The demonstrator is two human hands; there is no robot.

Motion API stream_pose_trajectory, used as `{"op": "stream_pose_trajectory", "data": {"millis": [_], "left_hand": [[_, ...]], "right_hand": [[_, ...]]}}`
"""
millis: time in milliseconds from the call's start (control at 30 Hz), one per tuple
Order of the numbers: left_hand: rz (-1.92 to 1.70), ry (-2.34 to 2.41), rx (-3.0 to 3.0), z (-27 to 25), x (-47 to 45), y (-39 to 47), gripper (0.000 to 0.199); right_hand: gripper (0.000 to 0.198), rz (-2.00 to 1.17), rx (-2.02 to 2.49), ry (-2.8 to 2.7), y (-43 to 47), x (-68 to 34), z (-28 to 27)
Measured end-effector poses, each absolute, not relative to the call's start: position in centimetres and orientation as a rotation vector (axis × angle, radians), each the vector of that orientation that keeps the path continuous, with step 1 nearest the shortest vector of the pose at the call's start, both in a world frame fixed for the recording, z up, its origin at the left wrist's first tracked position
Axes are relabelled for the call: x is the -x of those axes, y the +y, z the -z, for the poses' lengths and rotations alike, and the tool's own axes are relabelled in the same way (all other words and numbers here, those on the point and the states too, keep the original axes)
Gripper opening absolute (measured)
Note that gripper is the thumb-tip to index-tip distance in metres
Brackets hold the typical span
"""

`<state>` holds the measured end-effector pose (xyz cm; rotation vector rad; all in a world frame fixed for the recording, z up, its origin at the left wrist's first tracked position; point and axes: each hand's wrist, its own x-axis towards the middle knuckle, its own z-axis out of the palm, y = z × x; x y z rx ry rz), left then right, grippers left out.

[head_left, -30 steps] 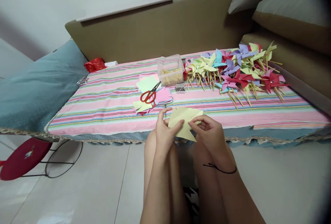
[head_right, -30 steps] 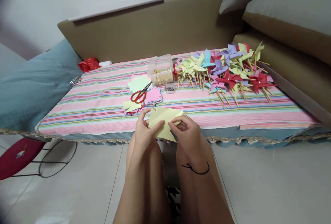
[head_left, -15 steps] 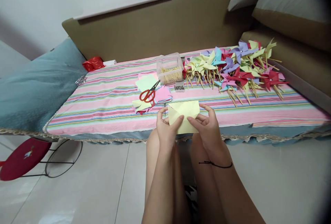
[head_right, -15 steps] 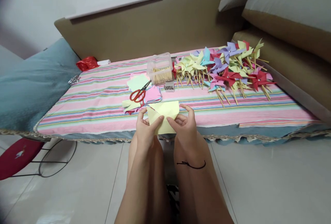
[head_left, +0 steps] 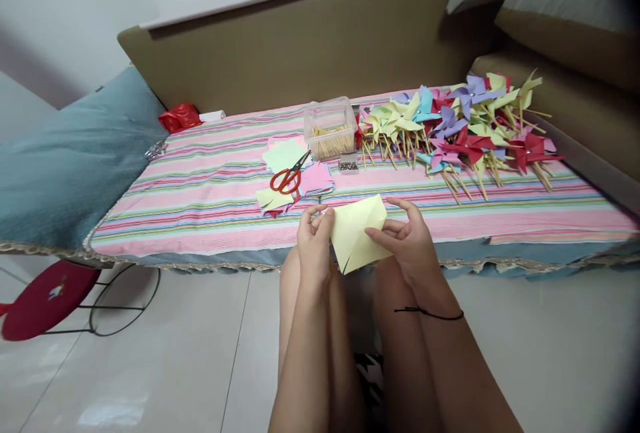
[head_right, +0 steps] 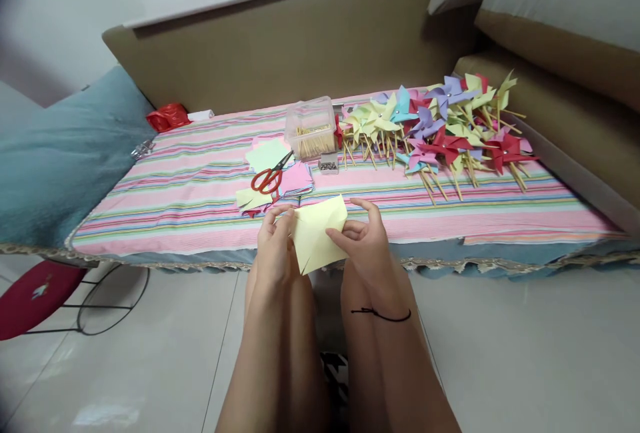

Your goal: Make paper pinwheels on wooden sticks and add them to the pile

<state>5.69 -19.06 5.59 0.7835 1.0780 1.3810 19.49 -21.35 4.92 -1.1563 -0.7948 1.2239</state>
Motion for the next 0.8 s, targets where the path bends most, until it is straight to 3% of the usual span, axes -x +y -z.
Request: {"op": "stream_pose_trajectory", "data": {"millis": [500,800], "left_hand": [[-1.192,1.023,-1.068,-5.7,-4.2,-18.8,0.032],[-1.093,0.960,-1.446,-6.5,-3.6,-19.5,0.013]], "right_hand": [[0.063,-1.470,1.182,-1.202,-21.0,-21.6,-4.6],[0.067,-1.415,1.173,-1.098,-21.1,-21.5,-4.7]]}}
